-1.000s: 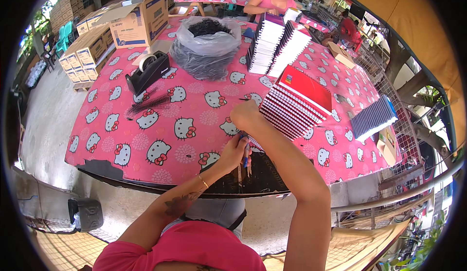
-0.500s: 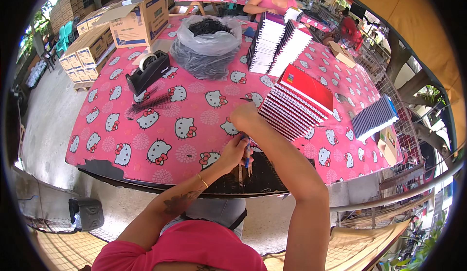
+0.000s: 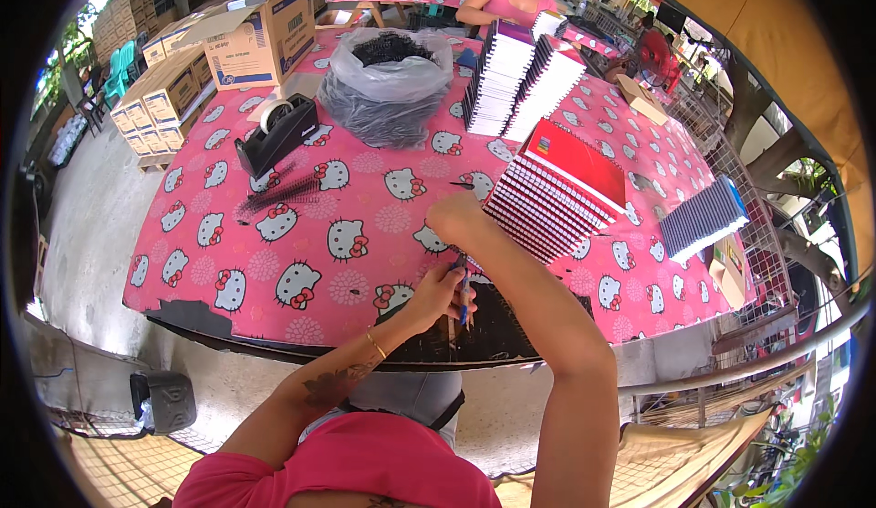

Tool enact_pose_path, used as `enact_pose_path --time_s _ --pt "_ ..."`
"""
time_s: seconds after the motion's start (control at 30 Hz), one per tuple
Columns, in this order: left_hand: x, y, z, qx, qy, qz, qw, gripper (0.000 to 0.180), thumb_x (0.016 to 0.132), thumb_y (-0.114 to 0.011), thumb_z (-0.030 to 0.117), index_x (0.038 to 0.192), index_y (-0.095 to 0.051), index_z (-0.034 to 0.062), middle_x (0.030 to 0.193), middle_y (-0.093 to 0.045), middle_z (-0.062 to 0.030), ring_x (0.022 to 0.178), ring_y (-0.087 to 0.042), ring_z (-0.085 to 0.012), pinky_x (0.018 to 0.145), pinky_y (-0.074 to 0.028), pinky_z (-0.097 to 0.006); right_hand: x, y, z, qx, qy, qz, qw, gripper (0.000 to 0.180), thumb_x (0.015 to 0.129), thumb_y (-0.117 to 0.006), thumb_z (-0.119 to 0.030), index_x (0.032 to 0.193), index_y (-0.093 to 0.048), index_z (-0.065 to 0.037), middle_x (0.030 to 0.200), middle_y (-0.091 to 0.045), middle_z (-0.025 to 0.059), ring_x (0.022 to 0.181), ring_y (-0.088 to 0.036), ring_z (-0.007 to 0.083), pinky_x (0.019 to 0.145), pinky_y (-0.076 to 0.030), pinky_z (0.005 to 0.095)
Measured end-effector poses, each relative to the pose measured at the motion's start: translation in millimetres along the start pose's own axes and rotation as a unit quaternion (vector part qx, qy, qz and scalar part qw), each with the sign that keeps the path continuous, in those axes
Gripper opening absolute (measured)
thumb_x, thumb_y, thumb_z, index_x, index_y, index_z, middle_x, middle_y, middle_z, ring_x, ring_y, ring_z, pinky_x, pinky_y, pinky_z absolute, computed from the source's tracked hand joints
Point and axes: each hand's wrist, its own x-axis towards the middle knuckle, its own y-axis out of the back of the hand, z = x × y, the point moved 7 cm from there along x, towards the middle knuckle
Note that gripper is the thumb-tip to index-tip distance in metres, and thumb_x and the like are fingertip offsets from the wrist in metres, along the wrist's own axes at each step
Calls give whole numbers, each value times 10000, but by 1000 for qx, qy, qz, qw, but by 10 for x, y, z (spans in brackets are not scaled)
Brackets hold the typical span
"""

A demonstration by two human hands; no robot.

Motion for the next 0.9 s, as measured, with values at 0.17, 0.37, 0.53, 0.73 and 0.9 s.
enact_pose_path --time_s 0.17,0.37,0.53,0.73,0.9 --pt "111 11 7 -23 -16 14 1000 346 1006 -435 302 1122 -460 -23 864 -638 -163 686 -695 -285 531 -593 -381 36 -117 42 -6 -13 16 1000 119 743 -643 -84 828 -724 -62 831 -714 121 805 -705 290 638 -538 423" --pt "117 69 -24 53 -20 -9 998 406 999 -451 337 1173 -458 -29 941 -628 -173 786 -706 -316 582 -606 -435 75 -144 70 17 -29 43 999 115 734 -650 -87 822 -723 -70 817 -712 112 802 -705 293 640 -540 423" --pt "54 10 -102 -38 32 -11 999 370 1000 -438 321 1157 -479 -11 923 -627 -163 774 -705 -313 571 -603 -421 179 -231 73 26 -53 -16 998 156 764 -670 -143 900 -742 -117 947 -707 84 888 -698 262 674 -537 426" --pt "181 71 -39 -5 -7 1 1000 334 998 -417 286 1136 -481 -12 874 -620 -169 714 -704 -295 542 -594 -407 123 -197 11 12 -46 -37 998 124 754 -663 -110 850 -738 -91 854 -724 102 866 -705 280 702 -530 410" --pt "78 38 -91 -2 31 -9 999 331 997 -413 291 1137 -481 -2 849 -606 -144 701 -685 -281 552 -591 -428 172 -352 74 22 -65 -23 997 133 762 -664 -121 865 -741 -85 855 -727 98 848 -709 270 688 -537 402"
